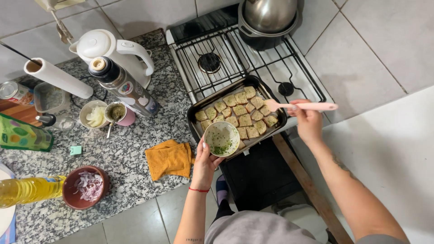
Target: Preparing bread pieces with a herb and oil mixture on a baking tray.
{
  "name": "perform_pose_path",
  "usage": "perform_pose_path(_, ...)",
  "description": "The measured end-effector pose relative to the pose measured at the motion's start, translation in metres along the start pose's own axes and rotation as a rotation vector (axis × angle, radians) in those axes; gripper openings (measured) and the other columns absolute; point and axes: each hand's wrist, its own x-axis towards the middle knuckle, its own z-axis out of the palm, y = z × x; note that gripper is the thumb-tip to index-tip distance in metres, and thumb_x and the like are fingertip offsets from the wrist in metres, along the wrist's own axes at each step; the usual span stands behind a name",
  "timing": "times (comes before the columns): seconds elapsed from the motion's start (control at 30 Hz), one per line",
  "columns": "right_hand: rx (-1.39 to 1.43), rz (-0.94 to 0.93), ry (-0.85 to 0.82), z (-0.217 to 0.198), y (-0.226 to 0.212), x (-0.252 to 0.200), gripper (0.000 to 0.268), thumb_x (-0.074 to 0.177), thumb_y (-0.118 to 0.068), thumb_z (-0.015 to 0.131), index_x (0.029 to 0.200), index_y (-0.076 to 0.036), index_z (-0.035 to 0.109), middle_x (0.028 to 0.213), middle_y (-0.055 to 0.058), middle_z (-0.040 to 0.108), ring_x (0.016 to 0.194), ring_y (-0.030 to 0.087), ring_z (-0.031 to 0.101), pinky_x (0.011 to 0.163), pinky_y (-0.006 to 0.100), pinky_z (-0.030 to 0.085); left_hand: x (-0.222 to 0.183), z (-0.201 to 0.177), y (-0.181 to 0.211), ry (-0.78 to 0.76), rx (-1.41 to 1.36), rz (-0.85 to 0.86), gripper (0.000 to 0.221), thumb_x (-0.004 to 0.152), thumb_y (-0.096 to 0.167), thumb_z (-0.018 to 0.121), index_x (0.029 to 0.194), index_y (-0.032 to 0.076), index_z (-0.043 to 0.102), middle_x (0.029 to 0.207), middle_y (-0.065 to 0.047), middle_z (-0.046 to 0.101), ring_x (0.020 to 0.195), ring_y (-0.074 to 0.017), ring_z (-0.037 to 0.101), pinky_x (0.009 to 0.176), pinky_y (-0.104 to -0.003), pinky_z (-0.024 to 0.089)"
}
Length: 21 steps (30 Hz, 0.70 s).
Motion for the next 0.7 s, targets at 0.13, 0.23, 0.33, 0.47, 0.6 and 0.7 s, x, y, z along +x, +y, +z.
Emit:
perform_pose_path(0.13,-0.718,0.154,-0.301,0.018,-0.020,-0.019,0.017,0.107,-0.014,0.059,0.119,-0.015,0.071,0.096,0.007,0.074,0.074,0.028,0.065,0.062,0.041,0.055,-0.007,0.002,0.006,-0.002,0.004,0.008,0.060,0.103,0.044,0.042,0.159,0.023,0.031,0.154,-0.002,0.049,0.129,-0.0217,0.061,0.103,-0.039,0.052)
perform_pose_path(0.23,-0.685,-0.626,-0.578,0.022,-0.028,-0.025,0.022,0.093,-0.005,0.065,0.113,-0.010,0.070,0.106,0.005,0.075,0.096,0.024,0.072,0.082,0.035,0.058,-0.008,0.002,0.009,-0.006,0.020,0.009,0.060,0.103,0.045,0.042,0.159,0.024,0.032,0.153,-0.001,0.050,0.127,-0.0218,0.061,0.102,-0.039,0.053)
perform_pose_path(0.33,-0.608,-0.453,-0.521,0.025,-0.036,-0.030,0.024,0.090,-0.005,0.067,0.112,-0.012,0.072,0.104,0.005,0.077,0.096,0.024,0.073,0.084,0.035,0.058,-0.009,-0.001,0.008,-0.044,0.011,0.029,0.060,0.104,0.044,0.042,0.159,0.022,0.033,0.151,-0.004,0.052,0.125,-0.0224,0.062,0.099,-0.039,0.053)
perform_pose_path(0.47,-0.704,-0.496,-0.561,0.016,-0.033,-0.029,0.022,0.090,-0.007,0.068,0.112,-0.012,0.071,0.104,0.004,0.077,0.097,0.024,0.073,0.084,0.035,0.058,-0.009,0.003,0.013,-0.049,0.018,0.029,0.059,0.104,0.044,0.042,0.158,0.023,0.033,0.152,-0.001,0.052,0.126,-0.0195,0.062,0.101,-0.038,0.054)
perform_pose_path(0.6,-0.672,-0.499,-0.474,0.007,-0.028,-0.028,0.023,0.093,-0.009,0.068,0.115,-0.013,0.071,0.108,0.004,0.076,0.098,0.023,0.073,0.087,0.035,0.058,-0.014,0.002,0.011,-0.055,0.018,0.023,0.059,0.104,0.043,0.042,0.159,0.023,0.034,0.151,-0.002,0.052,0.125,-0.0198,0.062,0.100,-0.038,0.053)
perform_pose_path(0.7,-0.740,-0.560,-0.545,0.008,-0.034,-0.024,0.020,0.091,-0.011,0.070,0.111,-0.011,0.071,0.106,0.005,0.076,0.100,0.027,0.071,0.085,0.037,0.057,-0.011,0.004,0.011,-0.051,0.036,0.030,0.058,0.105,0.043,0.042,0.159,0.023,0.033,0.152,-0.002,0.052,0.126,-0.0191,0.062,0.102,-0.038,0.053)
